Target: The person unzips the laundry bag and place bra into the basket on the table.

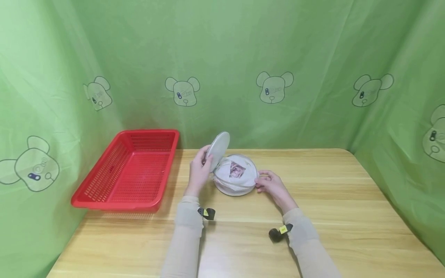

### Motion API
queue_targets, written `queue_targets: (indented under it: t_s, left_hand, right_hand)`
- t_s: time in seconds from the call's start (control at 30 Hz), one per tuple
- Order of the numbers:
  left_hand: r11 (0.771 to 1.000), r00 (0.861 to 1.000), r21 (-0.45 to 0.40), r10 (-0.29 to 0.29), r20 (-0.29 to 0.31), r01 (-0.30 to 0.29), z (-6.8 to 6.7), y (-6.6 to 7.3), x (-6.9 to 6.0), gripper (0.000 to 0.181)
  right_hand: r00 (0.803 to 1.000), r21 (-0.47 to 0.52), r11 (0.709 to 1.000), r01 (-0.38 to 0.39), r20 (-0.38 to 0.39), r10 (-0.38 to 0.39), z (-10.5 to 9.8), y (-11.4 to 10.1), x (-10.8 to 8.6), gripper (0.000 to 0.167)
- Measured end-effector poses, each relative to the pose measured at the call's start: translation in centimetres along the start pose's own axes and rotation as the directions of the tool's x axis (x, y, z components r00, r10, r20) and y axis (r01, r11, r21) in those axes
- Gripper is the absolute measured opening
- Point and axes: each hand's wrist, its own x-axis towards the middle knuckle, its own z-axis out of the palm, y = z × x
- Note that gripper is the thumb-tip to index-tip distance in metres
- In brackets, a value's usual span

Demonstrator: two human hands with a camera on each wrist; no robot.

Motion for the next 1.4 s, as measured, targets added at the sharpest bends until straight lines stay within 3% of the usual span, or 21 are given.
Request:
queue_targets:
  t_s: [0.23, 0.47, 0.83, 1.4]
  left_hand:
    - [1.0, 0.999, -0.015, -0.012, -0.044, 0.011, -0.3, -0.9, 0.3, 0.037]
    - [0.998, 0.997, -0.059, -0.032, -0.075, 0.027, -0.7, -0.7, 0.3, 0.038]
    - [0.985, 0.987, -0.139, -0.118, -0.113, 0.101, -1.7, -1.2, 0.4, 0.043]
    - [0.928, 0.958, -0.313, -0.253, -0.133, 0.202, -2.9, -2.8, 0.6, 0.051]
  right_hand:
    - [1.0, 0.002, 1.0, 0.002, 0.009, -0.002, -0.1, -0.2, -0.1, 0.055]
    - [1.0, 0.004, 1.0, -0.002, 0.006, 0.002, 0.0, -0.2, -0.1, 0.055]
    - [1.0, -0.001, 1.0, -0.004, 0.011, 0.004, 0.0, -0.3, -0.2, 0.056]
    - [1.0, 0.001, 1.0, 0.0, 0.01, 0.0, 0.0, -0.1, 0.0, 0.056]
